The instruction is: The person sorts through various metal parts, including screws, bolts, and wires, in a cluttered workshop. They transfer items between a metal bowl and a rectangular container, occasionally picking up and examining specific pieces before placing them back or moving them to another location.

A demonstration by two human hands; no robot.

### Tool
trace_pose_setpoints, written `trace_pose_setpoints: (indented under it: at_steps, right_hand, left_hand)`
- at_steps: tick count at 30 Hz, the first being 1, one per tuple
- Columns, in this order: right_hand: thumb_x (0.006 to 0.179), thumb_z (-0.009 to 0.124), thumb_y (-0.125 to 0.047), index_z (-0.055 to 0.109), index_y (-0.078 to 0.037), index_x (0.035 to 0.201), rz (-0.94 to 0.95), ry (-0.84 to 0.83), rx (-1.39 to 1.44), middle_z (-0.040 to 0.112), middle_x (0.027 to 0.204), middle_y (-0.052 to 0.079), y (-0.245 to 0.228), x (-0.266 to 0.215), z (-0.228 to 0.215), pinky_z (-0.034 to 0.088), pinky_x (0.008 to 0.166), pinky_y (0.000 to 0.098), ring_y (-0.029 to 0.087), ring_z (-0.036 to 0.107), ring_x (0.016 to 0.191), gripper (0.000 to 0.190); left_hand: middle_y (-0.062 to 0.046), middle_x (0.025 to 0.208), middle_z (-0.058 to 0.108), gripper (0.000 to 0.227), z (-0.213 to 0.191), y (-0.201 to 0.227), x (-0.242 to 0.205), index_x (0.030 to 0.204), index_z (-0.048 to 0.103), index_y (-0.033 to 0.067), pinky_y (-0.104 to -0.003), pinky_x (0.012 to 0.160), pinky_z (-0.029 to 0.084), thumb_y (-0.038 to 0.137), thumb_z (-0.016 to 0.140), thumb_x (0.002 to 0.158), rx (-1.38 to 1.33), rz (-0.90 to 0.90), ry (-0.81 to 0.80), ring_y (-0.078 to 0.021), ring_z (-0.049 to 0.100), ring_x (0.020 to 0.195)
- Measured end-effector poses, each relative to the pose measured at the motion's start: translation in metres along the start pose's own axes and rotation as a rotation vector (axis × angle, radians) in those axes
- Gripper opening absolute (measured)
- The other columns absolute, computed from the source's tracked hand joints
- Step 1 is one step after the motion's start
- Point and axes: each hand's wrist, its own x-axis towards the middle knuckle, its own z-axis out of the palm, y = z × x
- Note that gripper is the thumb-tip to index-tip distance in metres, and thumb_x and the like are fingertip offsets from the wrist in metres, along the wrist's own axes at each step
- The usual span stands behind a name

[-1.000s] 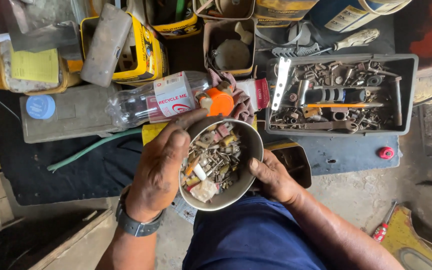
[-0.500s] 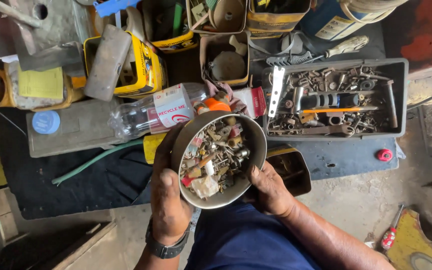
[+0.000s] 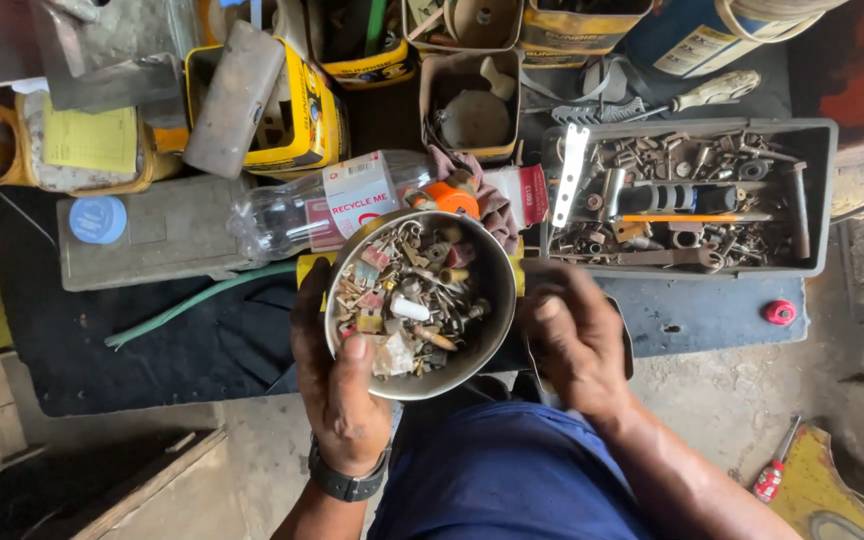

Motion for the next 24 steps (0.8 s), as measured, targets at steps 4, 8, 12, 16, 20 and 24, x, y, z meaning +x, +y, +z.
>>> trace_pose_setpoints:
  at_steps: [4,8,12,16,20,24]
  right_hand:
    - [0.105,0.052,-0.018,0.062,-0.006,0.115,-0.454,-0.194,-0.503,0.066,0.103,0.006,-0.05,0.001,0.007,0.052,0.064,0.0275,0.014,0.065,0.072,0.019]
    - [0.094,0.054,-0.014,0.04,-0.024,0.163,-0.691,-0.551,-1.399,0.046,0.071,-0.007,-0.089,0.015,0.038,0.037,0.033,0.0348,0.013,0.054,0.049,0.071]
    - [0.105,0.048,-0.03,0.036,-0.02,0.164,-0.759,-0.541,-1.639,0.057,0.075,-0.001,-0.081,0.019,0.047,0.042,0.031,0.0353,0.016,0.061,0.044,0.062]
    - [0.101,0.064,-0.029,0.061,-0.02,0.146,-0.738,-0.423,-1.418,0.06,0.074,-0.005,-0.068,0.012,0.038,0.045,0.037,0.037,0.019,0.061,0.049,0.045]
    - [0.1,0.069,-0.024,0.07,-0.019,0.126,-0.742,-0.33,-1.291,0.056,0.075,-0.001,-0.043,0.0,0.032,0.05,0.049,0.0373,0.021,0.06,0.054,0.027]
    - [0.101,0.067,-0.019,0.069,-0.016,0.129,-0.75,-0.32,-1.233,0.05,0.073,-0.002,-0.039,-0.001,0.031,0.047,0.047,0.0353,0.018,0.057,0.054,0.028]
  left_hand:
    - [-0.021,0.158,0.05,0.069,-0.011,-0.005,-0.005,0.159,0.037,0.0005,-0.047,0.118,0.052,0.036,0.054,0.102,-0.025,0.011,-0.008,-0.0352,0.055,0.144]
    - [-0.02,0.149,0.055,0.068,-0.016,-0.001,-0.005,0.152,0.046,-0.0047,-0.042,0.116,0.051,0.042,0.051,0.103,0.214,0.08,-0.058,-0.0298,0.058,0.138]
    - [-0.021,0.144,0.059,0.068,-0.013,0.001,-0.007,0.148,0.049,-0.0073,-0.041,0.116,0.05,0.043,0.05,0.103,0.24,0.083,-0.05,-0.0293,0.06,0.135]
    - [-0.019,0.152,0.054,0.062,-0.02,-0.007,-0.003,0.15,0.049,-0.0025,-0.044,0.116,0.054,0.039,0.053,0.104,0.061,0.054,0.006,-0.0317,0.059,0.138]
    - [-0.018,0.149,0.058,0.059,-0.026,-0.002,0.001,0.15,0.05,0.0004,-0.045,0.117,0.053,0.04,0.05,0.106,0.175,0.098,-0.037,-0.0304,0.059,0.138]
    - [-0.018,0.153,0.056,0.06,-0.026,-0.002,0.004,0.151,0.048,-0.0009,-0.044,0.118,0.054,0.037,0.052,0.105,0.055,0.03,-0.067,-0.031,0.058,0.141]
